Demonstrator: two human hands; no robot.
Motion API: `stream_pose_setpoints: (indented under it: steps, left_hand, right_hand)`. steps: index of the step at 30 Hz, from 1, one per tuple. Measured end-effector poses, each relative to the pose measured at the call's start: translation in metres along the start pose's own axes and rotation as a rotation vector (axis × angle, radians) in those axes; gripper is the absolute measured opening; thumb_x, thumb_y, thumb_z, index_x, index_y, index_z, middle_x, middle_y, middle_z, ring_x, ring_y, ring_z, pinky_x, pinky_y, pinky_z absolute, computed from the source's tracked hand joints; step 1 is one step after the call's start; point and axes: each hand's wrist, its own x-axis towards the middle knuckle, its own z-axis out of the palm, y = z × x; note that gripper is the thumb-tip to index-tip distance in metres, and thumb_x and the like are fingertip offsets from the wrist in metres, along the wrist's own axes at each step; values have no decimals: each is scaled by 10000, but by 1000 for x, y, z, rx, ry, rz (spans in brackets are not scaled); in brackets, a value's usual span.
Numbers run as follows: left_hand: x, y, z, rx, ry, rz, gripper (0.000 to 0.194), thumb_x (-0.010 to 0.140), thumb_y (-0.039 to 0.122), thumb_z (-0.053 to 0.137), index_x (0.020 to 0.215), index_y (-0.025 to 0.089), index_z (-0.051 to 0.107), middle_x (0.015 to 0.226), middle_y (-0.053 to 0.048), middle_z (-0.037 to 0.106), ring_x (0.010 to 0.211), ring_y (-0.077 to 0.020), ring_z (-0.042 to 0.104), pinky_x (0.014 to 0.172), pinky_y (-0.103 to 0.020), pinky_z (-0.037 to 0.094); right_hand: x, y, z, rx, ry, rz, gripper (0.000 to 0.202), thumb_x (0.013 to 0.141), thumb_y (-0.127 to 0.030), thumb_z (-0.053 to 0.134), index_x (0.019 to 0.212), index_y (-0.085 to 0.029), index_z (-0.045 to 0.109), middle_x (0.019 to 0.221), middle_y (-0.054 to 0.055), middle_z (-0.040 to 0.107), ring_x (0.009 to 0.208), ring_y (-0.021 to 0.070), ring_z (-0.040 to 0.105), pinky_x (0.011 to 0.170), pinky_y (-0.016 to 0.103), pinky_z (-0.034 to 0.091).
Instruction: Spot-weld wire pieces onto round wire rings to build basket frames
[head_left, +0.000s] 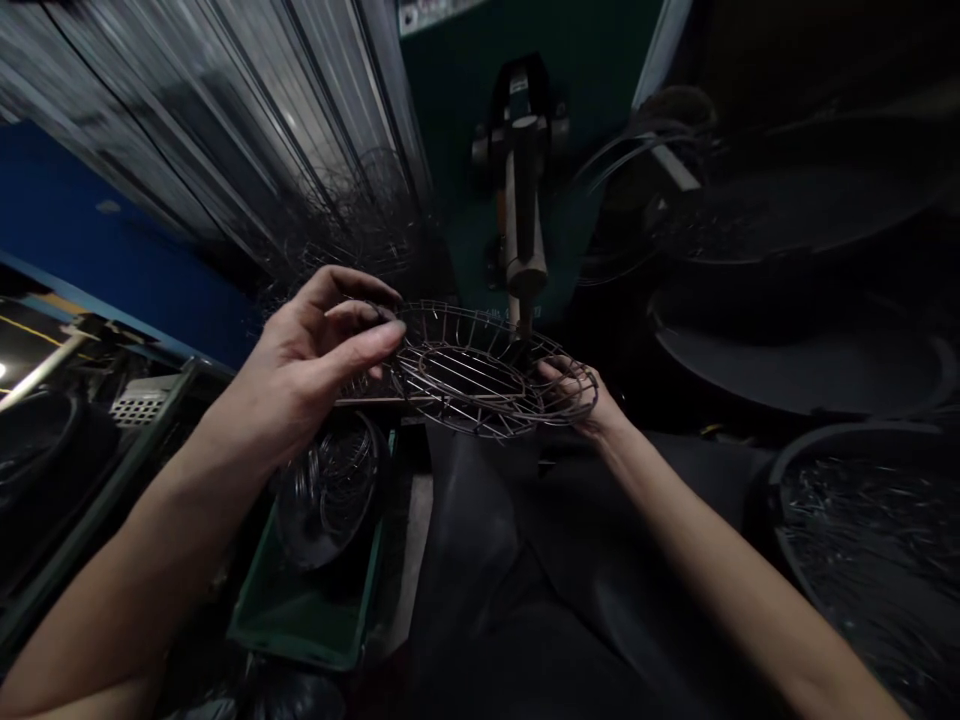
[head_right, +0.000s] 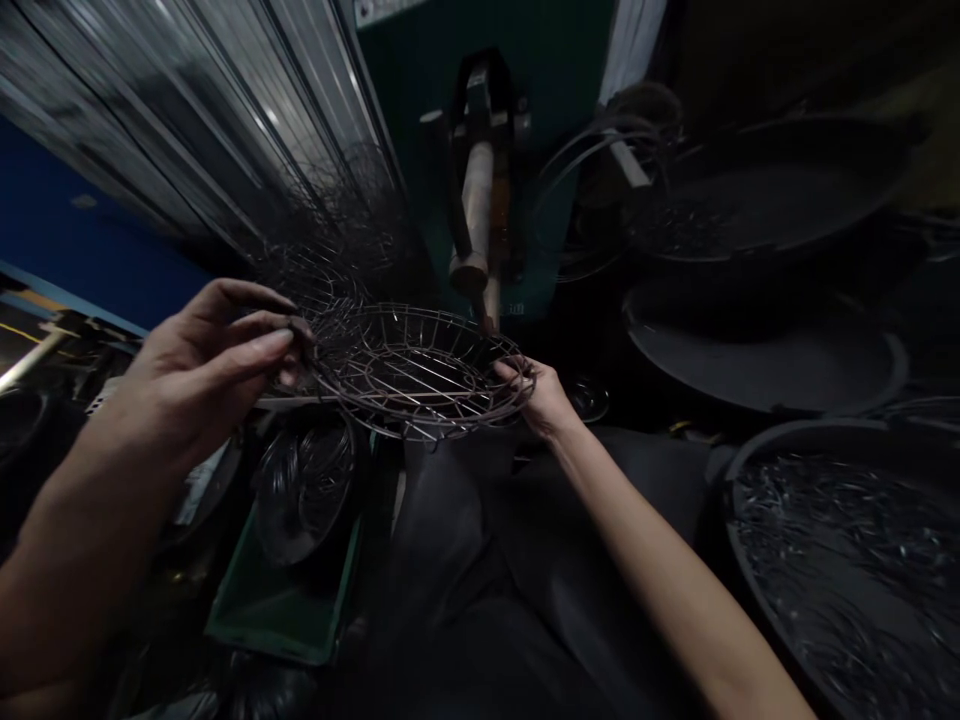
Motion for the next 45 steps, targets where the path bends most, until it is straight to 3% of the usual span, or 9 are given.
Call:
stream_pose_setpoints:
  steps: [6,8,11,18,25,30,36,40,45]
  left_hand:
    - [26,12,14,23,-7,36,68,825,148,637,871,146,586,718,9,557,680,-65,530,609,-183,419]
    - [36,9,12,-18,13,29,110,799,143,666,866,142,577,697,4,549,658,-79,528,599,-203,436]
    - [43,-1,7,-79,46,65,220,721,165,742,849,173,563,739,-13,586,673,-111,546,588,-233,463]
    - [0,-32,-5,-4,135,56,343,672,381,807,840,239,544,838,-12,634,748,-147,584,631,-261,491]
    - [-39,-48,-8,18,180,-13,383,748,330,770,1037,243,535,990,-29,652,888,-139,615,787,-254,515]
    - [-30,-40,-7,10,284,-51,327,773,342,748,1036,256,573,738,7,665,594,-99,567,522,-188,452]
    - [-9,-38,7,-61,197,-45,286,755,326,770,967,237,601,672,15,664,420,-64,455,404,-191,414]
    - [-4,-36,9,-63,168,-29,284,748,298,777,954,226,595,684,10,673,455,-83,526,445,-210,472]
    - [2,-32,6,-34,139,-17,299,739,296,786,959,221,599,772,-18,700,686,-165,676,543,-238,533]
  right_hand:
    - [25,-4,15,38,37,-54,502,544,-563,832,766,-211,551,668,-18,567,600,138,573,548,282,496]
    - [29,-6,14,53,53,-69,535,493,-567,846,749,-219,531,703,-19,582,656,149,602,613,297,530]
    - [25,-6,11,58,61,-98,491,535,-536,833,798,-222,561,808,-9,623,776,160,638,753,321,549]
    - [9,-4,7,-220,183,-347,384,665,-490,761,877,-176,697,883,36,682,867,190,624,791,306,498]
    - [10,-16,8,-390,163,-458,304,747,-465,697,854,-181,712,853,25,673,803,164,594,739,267,457]
    - [5,-22,9,-415,160,-491,312,752,-495,682,826,-194,706,831,27,666,785,172,589,706,269,460]
    - [21,-7,-13,-438,203,-440,347,740,-492,697,872,-171,692,872,35,663,838,170,597,764,270,459]
    - [25,-4,-7,-408,248,-467,365,729,-512,677,840,-165,673,861,45,654,860,181,597,790,287,466]
    - [23,-8,2,-350,265,-449,329,721,-472,695,834,-164,667,838,39,647,828,169,588,778,285,466]
